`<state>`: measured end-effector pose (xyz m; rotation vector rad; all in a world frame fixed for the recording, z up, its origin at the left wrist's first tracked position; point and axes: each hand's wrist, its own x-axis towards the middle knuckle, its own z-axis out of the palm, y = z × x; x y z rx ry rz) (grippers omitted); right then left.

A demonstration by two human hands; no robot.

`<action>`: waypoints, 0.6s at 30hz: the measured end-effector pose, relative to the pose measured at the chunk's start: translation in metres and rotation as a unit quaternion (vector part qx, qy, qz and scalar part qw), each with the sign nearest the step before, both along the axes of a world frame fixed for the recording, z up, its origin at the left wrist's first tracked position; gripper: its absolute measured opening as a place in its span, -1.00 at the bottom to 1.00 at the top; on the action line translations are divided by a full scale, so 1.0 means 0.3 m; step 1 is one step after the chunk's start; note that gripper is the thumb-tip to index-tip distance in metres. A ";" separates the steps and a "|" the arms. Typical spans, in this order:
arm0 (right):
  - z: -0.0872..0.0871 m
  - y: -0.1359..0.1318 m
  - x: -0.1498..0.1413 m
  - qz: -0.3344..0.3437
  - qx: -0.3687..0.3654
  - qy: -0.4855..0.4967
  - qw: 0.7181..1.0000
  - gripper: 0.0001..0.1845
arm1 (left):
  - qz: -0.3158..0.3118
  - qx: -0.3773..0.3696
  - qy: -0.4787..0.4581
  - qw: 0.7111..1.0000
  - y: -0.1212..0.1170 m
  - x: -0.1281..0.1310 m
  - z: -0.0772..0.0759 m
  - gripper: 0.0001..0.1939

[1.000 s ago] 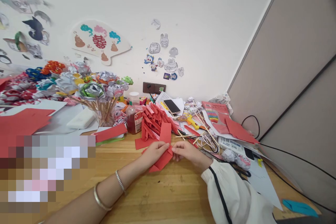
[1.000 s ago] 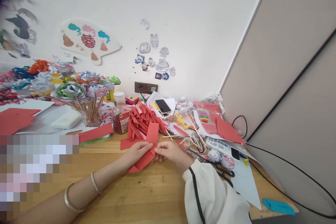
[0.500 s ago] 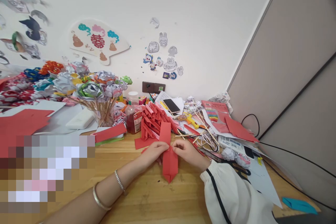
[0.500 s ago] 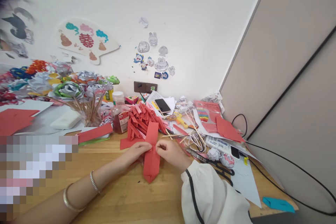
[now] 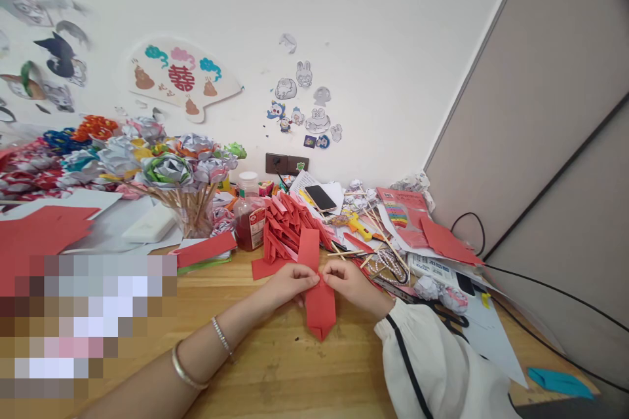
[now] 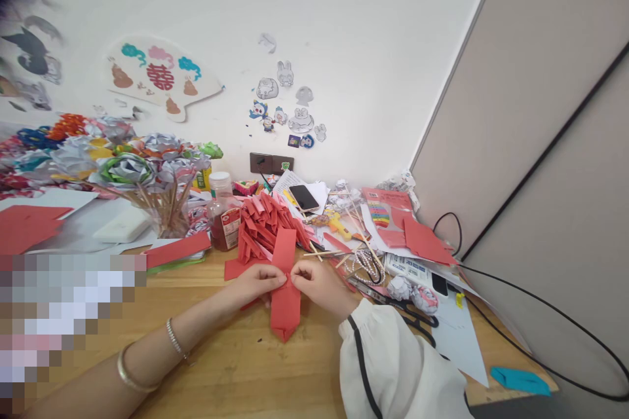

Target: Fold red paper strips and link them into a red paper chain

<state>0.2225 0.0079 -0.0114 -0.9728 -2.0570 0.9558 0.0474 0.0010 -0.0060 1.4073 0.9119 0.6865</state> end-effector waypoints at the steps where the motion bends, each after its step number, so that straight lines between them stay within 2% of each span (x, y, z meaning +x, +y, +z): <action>1: 0.000 0.000 0.000 0.000 -0.003 0.002 1.000 -0.84 | -0.003 0.003 0.002 1.000 0.002 -0.001 -0.002 -0.60; 12: 0.007 -0.007 -0.004 0.004 0.013 -0.009 1.000 -0.85 | -0.008 0.017 0.005 1.000 0.001 -0.003 -0.011 -0.61; 18: -0.009 0.001 0.000 0.000 0.008 -0.012 1.000 -0.83 | 0.005 0.080 0.021 0.997 -0.003 0.003 -0.011 -0.63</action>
